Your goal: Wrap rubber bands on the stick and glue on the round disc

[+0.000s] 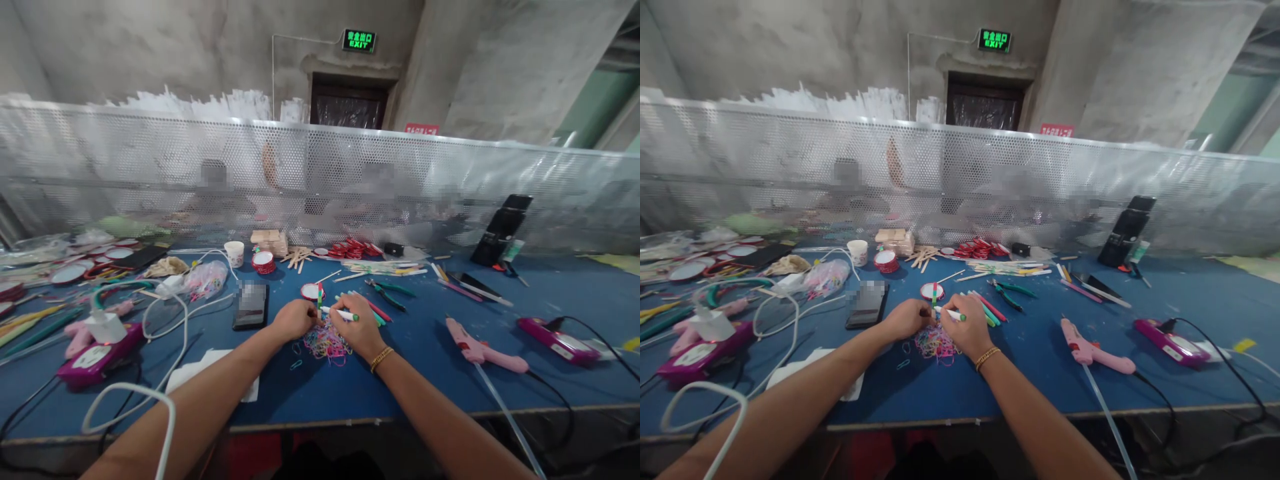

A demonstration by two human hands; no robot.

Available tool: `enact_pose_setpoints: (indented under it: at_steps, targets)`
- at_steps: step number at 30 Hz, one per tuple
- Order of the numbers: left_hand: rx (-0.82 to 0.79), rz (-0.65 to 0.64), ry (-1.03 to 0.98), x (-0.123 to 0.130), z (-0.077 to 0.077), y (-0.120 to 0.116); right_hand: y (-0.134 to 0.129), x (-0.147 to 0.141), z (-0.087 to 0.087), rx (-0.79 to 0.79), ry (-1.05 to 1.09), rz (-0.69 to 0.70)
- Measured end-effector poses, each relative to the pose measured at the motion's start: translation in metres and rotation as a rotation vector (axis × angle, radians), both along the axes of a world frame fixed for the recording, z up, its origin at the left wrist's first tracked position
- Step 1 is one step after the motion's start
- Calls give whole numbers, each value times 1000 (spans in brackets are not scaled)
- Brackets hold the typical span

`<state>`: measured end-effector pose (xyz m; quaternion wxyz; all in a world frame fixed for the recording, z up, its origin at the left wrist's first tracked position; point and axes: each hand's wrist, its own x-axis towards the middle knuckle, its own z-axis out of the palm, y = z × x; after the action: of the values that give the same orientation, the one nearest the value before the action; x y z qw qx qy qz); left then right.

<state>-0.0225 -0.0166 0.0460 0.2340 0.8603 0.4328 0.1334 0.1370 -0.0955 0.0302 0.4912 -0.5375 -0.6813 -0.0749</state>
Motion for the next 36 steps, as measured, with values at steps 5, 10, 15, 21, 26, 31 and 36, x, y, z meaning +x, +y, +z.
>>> enact_pose_setpoints:
  at_steps: [5, 10, 15, 21, 26, 31, 36]
  targets:
    - [-15, 14, 23, -1, 0, -1, -1, 1, -1, 52, -8, 8]
    - [-16, 18, 38, 0, -1, -1, 0, 4, -3, 51, -32, 19]
    - [-21, 24, 24, 2, 2, -1, 0, 6, 0, 95, -24, -43]
    - [-36, 10, 27, 2, 1, 2, 1, 6, -2, 65, -28, -9]
    - [-10, 9, 12, 3, 0, 3, 0, 5, -1, 57, -28, -16]
    - [-22, 15, 6, 3, -2, 4, -2, 4, 1, 58, -48, 14]
    - [-20, 17, 14, 3, -4, 6, -2, 5, 1, 46, -61, -23]
